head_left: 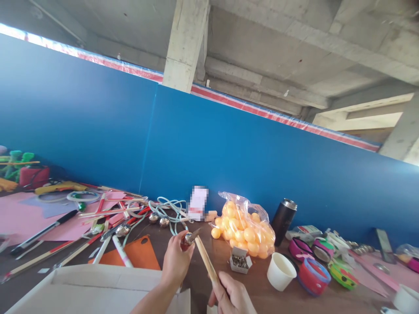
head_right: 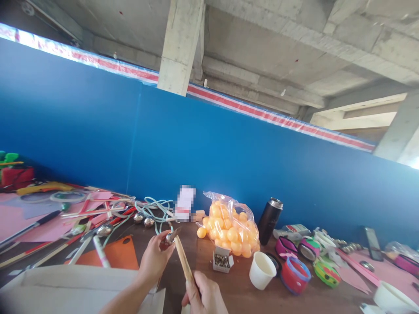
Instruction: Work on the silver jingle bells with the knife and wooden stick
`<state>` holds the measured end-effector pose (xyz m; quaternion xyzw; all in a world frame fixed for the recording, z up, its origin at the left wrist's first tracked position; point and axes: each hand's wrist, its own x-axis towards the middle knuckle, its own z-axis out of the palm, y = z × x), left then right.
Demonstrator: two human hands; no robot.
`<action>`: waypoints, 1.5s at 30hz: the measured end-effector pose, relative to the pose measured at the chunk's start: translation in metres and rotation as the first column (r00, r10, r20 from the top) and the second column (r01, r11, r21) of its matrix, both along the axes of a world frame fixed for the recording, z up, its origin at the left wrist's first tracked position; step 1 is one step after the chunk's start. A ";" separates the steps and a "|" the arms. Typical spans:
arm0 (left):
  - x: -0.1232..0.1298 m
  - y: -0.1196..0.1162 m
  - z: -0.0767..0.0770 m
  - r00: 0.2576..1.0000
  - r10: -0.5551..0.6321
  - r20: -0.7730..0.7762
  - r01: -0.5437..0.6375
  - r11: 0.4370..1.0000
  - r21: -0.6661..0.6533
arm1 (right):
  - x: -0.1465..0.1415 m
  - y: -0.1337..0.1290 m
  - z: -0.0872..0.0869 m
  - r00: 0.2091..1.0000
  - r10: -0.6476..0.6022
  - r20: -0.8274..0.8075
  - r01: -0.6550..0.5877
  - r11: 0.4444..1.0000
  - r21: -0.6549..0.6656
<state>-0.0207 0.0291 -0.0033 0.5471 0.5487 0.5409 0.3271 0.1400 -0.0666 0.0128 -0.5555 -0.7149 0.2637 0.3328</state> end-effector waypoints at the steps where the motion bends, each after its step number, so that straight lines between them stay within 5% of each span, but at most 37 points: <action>1: 0.000 0.000 0.001 1.000 0.004 0.001 -0.004 1.000 -0.001 | 0.000 0.000 0.000 1.000 0.002 -0.003 -0.002 1.000 0.007; 45: 0.001 -0.006 0.004 0.992 -0.024 -0.125 0.021 0.999 -0.026 | -0.005 -0.004 0.009 0.996 0.013 0.083 -0.018 0.998 0.060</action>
